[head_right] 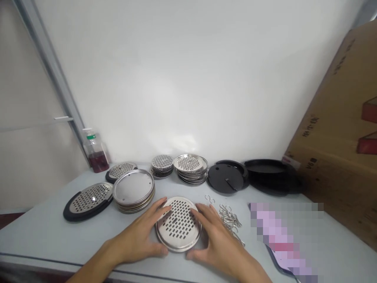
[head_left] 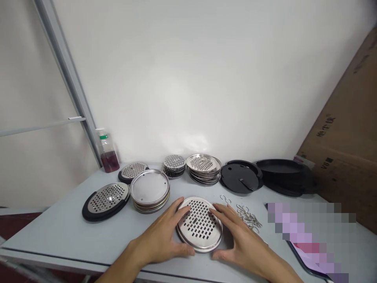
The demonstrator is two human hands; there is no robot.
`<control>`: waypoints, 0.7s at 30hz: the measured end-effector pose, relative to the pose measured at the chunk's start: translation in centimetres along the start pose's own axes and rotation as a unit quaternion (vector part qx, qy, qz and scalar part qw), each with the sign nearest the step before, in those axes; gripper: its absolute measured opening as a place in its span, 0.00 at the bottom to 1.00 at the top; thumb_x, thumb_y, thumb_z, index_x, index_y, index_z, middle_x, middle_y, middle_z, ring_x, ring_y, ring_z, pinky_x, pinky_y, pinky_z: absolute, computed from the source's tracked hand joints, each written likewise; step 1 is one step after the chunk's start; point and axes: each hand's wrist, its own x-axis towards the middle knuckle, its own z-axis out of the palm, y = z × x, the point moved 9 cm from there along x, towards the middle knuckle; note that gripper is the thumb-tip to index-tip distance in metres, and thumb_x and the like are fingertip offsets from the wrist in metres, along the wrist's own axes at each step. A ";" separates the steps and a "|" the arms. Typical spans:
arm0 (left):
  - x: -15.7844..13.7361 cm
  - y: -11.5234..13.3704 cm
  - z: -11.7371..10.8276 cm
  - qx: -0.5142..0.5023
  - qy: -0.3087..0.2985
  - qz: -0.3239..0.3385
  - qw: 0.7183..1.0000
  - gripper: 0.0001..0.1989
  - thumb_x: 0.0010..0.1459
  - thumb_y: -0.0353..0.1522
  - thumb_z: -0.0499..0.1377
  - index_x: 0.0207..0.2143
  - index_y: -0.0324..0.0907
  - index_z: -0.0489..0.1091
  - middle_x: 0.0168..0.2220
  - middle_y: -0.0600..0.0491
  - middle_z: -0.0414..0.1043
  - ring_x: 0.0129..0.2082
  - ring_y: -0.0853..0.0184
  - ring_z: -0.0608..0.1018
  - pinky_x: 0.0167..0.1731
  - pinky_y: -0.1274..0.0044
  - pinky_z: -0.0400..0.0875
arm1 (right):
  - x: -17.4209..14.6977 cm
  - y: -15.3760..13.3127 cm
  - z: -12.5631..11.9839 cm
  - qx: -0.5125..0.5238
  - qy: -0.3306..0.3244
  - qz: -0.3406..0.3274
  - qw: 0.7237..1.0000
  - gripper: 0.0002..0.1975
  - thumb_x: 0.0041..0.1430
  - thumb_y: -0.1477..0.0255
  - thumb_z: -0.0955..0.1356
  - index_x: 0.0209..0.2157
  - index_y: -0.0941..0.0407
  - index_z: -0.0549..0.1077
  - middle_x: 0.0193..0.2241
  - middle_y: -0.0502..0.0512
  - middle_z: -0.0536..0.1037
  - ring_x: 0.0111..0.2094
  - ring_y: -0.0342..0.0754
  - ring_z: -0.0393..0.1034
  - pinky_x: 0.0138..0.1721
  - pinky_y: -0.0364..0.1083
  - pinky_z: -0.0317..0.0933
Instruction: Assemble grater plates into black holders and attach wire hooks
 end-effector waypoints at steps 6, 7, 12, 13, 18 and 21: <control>0.2 -0.8 -0.1 -0.003 0.005 -0.028 1.000 0.50 0.45 0.55 0.67 0.67 0.53 0.53 0.71 0.51 0.40 0.69 0.50 0.51 0.67 0.60 0.48 | 0.2 0.0 0.2 -0.012 0.005 0.008 1.000 0.47 0.47 0.49 0.73 0.66 0.47 0.58 0.68 0.57 0.53 0.68 0.70 0.39 0.64 0.69 0.48; 0.2 -0.8 -0.1 0.001 0.005 -0.029 1.000 0.51 0.44 0.54 0.67 0.67 0.53 0.53 0.71 0.51 0.40 0.69 0.50 0.51 0.67 0.60 0.48 | 0.2 -0.1 0.1 -0.017 0.004 0.004 1.000 0.47 0.47 0.49 0.73 0.66 0.48 0.58 0.68 0.58 0.53 0.69 0.70 0.38 0.64 0.69 0.46; 0.2 -0.6 -0.3 0.015 0.006 -0.037 0.999 0.49 0.44 0.53 0.68 0.66 0.53 0.55 0.71 0.51 0.41 0.69 0.51 0.52 0.67 0.61 0.48 | 0.3 -0.4 0.1 -0.033 -0.022 0.014 0.999 0.49 0.47 0.45 0.71 0.67 0.49 0.56 0.69 0.57 0.50 0.69 0.69 0.33 0.66 0.68 0.40; 0.2 -0.6 -0.3 0.017 0.007 -0.041 0.999 0.49 0.45 0.52 0.68 0.66 0.52 0.55 0.71 0.51 0.41 0.69 0.51 0.53 0.67 0.60 0.48 | 0.3 -0.4 0.0 -0.033 -0.027 0.021 0.999 0.49 0.47 0.45 0.71 0.67 0.49 0.56 0.69 0.56 0.50 0.69 0.69 0.33 0.66 0.67 0.41; 0.2 -0.5 -0.3 0.025 0.001 -0.050 0.998 0.49 0.44 0.52 0.69 0.66 0.51 0.55 0.71 0.50 0.41 0.68 0.49 0.53 0.66 0.60 0.50 | 0.5 0.2 0.3 -0.030 -0.051 0.058 0.997 0.51 0.44 0.43 0.72 0.66 0.49 0.57 0.69 0.55 0.49 0.69 0.70 0.32 0.66 0.65 0.41; 0.3 -0.2 -0.3 0.027 -0.005 -0.043 0.999 0.47 0.45 0.52 0.68 0.65 0.55 0.57 0.71 0.51 0.41 0.68 0.48 0.53 0.66 0.59 0.51 | 0.6 0.4 0.3 -0.027 -0.055 0.066 0.996 0.52 0.44 0.43 0.72 0.66 0.49 0.56 0.69 0.55 0.48 0.69 0.71 0.32 0.66 0.66 0.42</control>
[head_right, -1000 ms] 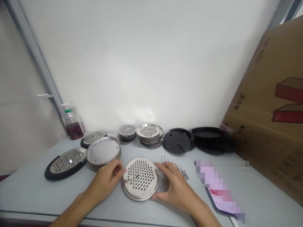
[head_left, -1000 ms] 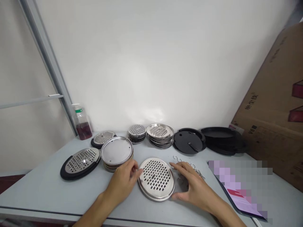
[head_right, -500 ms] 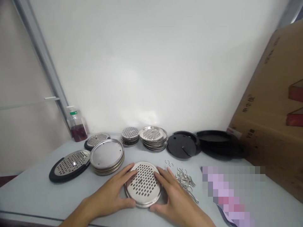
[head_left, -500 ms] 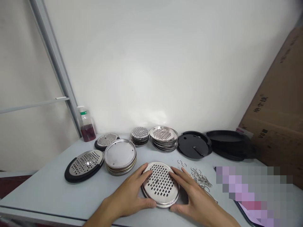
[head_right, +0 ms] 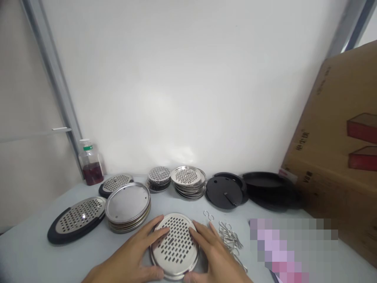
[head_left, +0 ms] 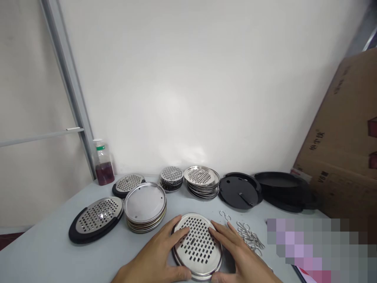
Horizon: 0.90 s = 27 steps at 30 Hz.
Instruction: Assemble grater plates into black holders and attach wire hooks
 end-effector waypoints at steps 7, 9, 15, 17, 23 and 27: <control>0.3 0.3 0.2 0.020 -0.015 0.038 0.999 0.40 0.47 0.55 0.65 0.62 0.57 0.63 0.71 0.51 0.40 0.68 0.45 0.52 0.65 0.57 0.52 | 0.1 -1.6 -1.1 0.010 0.049 -0.079 0.996 0.44 0.46 0.51 0.74 0.62 0.53 0.65 0.66 0.61 0.58 0.67 0.70 0.46 0.67 0.67 0.36; 0.4 0.4 0.1 0.024 -0.011 0.059 0.998 0.39 0.48 0.56 0.64 0.61 0.58 0.64 0.71 0.51 0.41 0.68 0.43 0.53 0.64 0.56 0.52 | 0.2 -1.5 -1.2 0.012 0.055 -0.082 0.995 0.43 0.46 0.51 0.74 0.62 0.53 0.66 0.66 0.62 0.59 0.67 0.71 0.46 0.66 0.67 0.38; 0.9 -0.2 1.0 0.058 -0.003 0.103 0.993 0.38 0.52 0.55 0.61 0.63 0.57 0.61 0.71 0.48 0.40 0.68 0.42 0.50 0.63 0.52 0.53 | 0.7 -0.6 -0.6 0.002 0.035 -0.082 0.996 0.46 0.46 0.48 0.73 0.64 0.53 0.63 0.67 0.62 0.55 0.68 0.70 0.43 0.66 0.67 0.37; 1.1 -0.3 1.3 0.080 0.003 0.114 0.990 0.38 0.52 0.55 0.61 0.63 0.56 0.60 0.72 0.48 0.38 0.69 0.42 0.47 0.63 0.52 0.51 | 0.6 -0.5 -0.5 0.004 0.032 -0.089 0.996 0.46 0.47 0.48 0.73 0.64 0.53 0.62 0.67 0.62 0.55 0.68 0.68 0.43 0.67 0.67 0.36; 1.4 2.4 0.0 0.101 -0.056 0.121 0.986 0.45 0.52 0.57 0.60 0.67 0.49 0.54 0.71 0.46 0.38 0.69 0.44 0.43 0.65 0.51 0.43 | 0.3 -0.9 -1.7 0.037 0.036 -0.044 0.998 0.44 0.47 0.50 0.74 0.63 0.51 0.64 0.67 0.61 0.55 0.68 0.69 0.41 0.66 0.67 0.36; 2.9 4.7 -1.6 0.090 -0.100 0.096 0.986 0.48 0.50 0.55 0.62 0.68 0.52 0.49 0.71 0.50 0.36 0.70 0.49 0.42 0.66 0.53 0.42 | 0.9 -3.6 -4.3 0.042 0.068 -0.067 0.995 0.31 0.57 0.56 0.70 0.60 0.52 0.68 0.61 0.61 0.66 0.63 0.63 0.57 0.63 0.61 0.51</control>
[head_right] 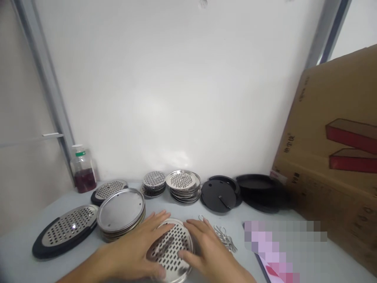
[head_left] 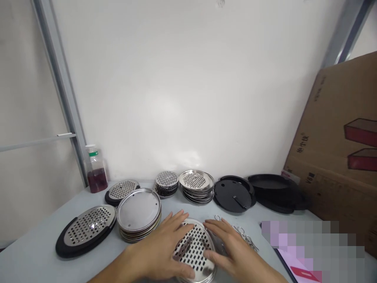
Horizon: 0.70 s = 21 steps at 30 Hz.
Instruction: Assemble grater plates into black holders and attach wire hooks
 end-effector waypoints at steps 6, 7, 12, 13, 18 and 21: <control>2.5 -0.3 0.7 -0.012 -0.029 -0.006 1.000 0.53 0.46 0.57 0.63 0.69 0.47 0.48 0.71 0.47 0.33 0.70 0.48 0.39 0.67 0.56 0.39 | 1.1 -1.5 -0.3 0.040 0.017 -0.044 0.998 0.27 0.50 0.69 0.74 0.54 0.52 0.73 0.55 0.58 0.74 0.55 0.55 0.68 0.58 0.50 0.59; 2.4 -0.7 1.2 -0.018 -0.032 -0.012 0.999 0.54 0.46 0.58 0.63 0.69 0.48 0.47 0.71 0.48 0.32 0.70 0.48 0.39 0.67 0.56 0.39 | 0.9 -1.2 0.0 0.044 0.012 -0.041 0.998 0.30 0.48 0.68 0.75 0.55 0.52 0.73 0.57 0.58 0.72 0.57 0.56 0.66 0.59 0.50 0.57; 1.4 -1.9 2.6 -0.050 -0.011 -0.037 0.998 0.52 0.48 0.57 0.63 0.69 0.52 0.45 0.72 0.50 0.31 0.70 0.47 0.40 0.67 0.57 0.43 | 0.1 -0.9 0.1 0.061 0.021 -0.054 0.996 0.27 0.50 0.68 0.75 0.54 0.52 0.74 0.54 0.57 0.74 0.55 0.55 0.68 0.58 0.49 0.58; 1.3 -1.9 2.6 -0.053 -0.002 -0.036 0.998 0.52 0.48 0.56 0.63 0.69 0.52 0.46 0.72 0.50 0.33 0.70 0.48 0.41 0.67 0.58 0.44 | 0.1 -0.9 -0.1 0.058 0.031 -0.057 0.996 0.23 0.53 0.68 0.73 0.53 0.52 0.74 0.52 0.57 0.76 0.53 0.54 0.69 0.56 0.49 0.60; 1.6 -1.7 2.5 -0.059 0.014 -0.030 0.998 0.50 0.48 0.55 0.64 0.68 0.52 0.50 0.72 0.50 0.37 0.70 0.49 0.45 0.66 0.60 0.47 | 0.5 0.4 -0.7 0.001 0.074 -0.031 0.997 0.16 0.62 0.64 0.67 0.49 0.54 0.76 0.46 0.60 0.79 0.47 0.55 0.72 0.50 0.50 0.63; 1.7 -1.7 2.4 -0.056 0.010 -0.036 0.998 0.50 0.48 0.55 0.64 0.68 0.51 0.50 0.72 0.50 0.38 0.70 0.50 0.46 0.66 0.61 0.48 | 0.7 1.7 -1.0 -0.026 0.106 -0.003 0.994 0.17 0.64 0.63 0.65 0.48 0.55 0.77 0.46 0.61 0.79 0.47 0.56 0.72 0.50 0.50 0.63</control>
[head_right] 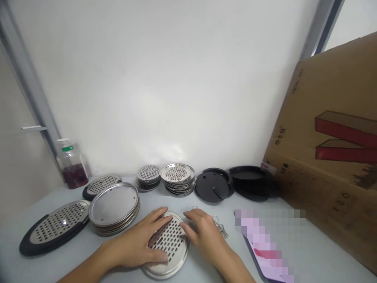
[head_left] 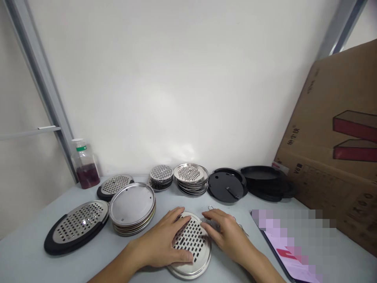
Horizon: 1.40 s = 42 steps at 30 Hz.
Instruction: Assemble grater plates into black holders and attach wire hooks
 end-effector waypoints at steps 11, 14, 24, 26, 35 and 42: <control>-0.2 0.2 -0.2 -0.003 0.006 0.021 1.000 0.49 0.48 0.56 0.63 0.68 0.51 0.51 0.72 0.49 0.40 0.70 0.51 0.49 0.66 0.62 0.50 | 0.4 7.2 -3.4 0.048 0.176 0.144 0.973 0.13 0.56 0.62 0.67 0.33 0.55 0.79 0.32 0.58 0.81 0.33 0.55 0.75 0.39 0.52 0.65; -0.2 0.3 -0.3 -0.007 0.009 0.030 0.999 0.48 0.49 0.57 0.62 0.68 0.51 0.52 0.71 0.49 0.40 0.69 0.50 0.50 0.66 0.63 0.49 | -0.5 11.6 -4.4 0.202 0.250 0.252 0.913 0.12 0.46 0.62 0.73 0.29 0.55 0.75 0.26 0.54 0.78 0.26 0.52 0.73 0.27 0.47 0.66; -0.1 0.3 -0.2 -0.005 0.009 0.041 0.999 0.46 0.50 0.57 0.61 0.67 0.53 0.52 0.71 0.51 0.42 0.69 0.52 0.51 0.66 0.65 0.49 | -0.9 13.3 -2.1 0.398 0.238 0.316 0.828 0.15 0.50 0.72 0.70 0.40 0.53 0.66 0.27 0.51 0.75 0.23 0.49 0.76 0.21 0.46 0.71; -0.2 0.3 -0.2 -0.007 0.012 0.043 0.999 0.46 0.50 0.57 0.61 0.67 0.53 0.52 0.71 0.51 0.42 0.69 0.52 0.51 0.66 0.65 0.49 | -0.9 13.1 -2.0 0.430 0.233 0.312 0.814 0.15 0.51 0.73 0.70 0.41 0.55 0.67 0.28 0.54 0.77 0.27 0.51 0.78 0.27 0.48 0.74; -0.3 0.2 -0.2 -0.013 0.006 0.034 0.999 0.46 0.50 0.57 0.61 0.68 0.53 0.51 0.71 0.51 0.40 0.69 0.51 0.49 0.66 0.63 0.49 | -0.1 14.2 -2.6 0.480 0.310 0.280 0.772 0.09 0.44 0.77 0.73 0.31 0.58 0.75 0.31 0.58 0.80 0.36 0.52 0.79 0.28 0.44 0.75; -0.2 0.3 -0.2 -0.001 0.005 0.032 0.999 0.47 0.50 0.56 0.61 0.68 0.52 0.51 0.71 0.50 0.41 0.69 0.51 0.51 0.66 0.64 0.50 | -0.8 16.1 -4.2 0.437 0.426 0.270 0.745 0.13 0.39 0.74 0.74 0.32 0.60 0.77 0.28 0.57 0.80 0.29 0.49 0.77 0.19 0.39 0.68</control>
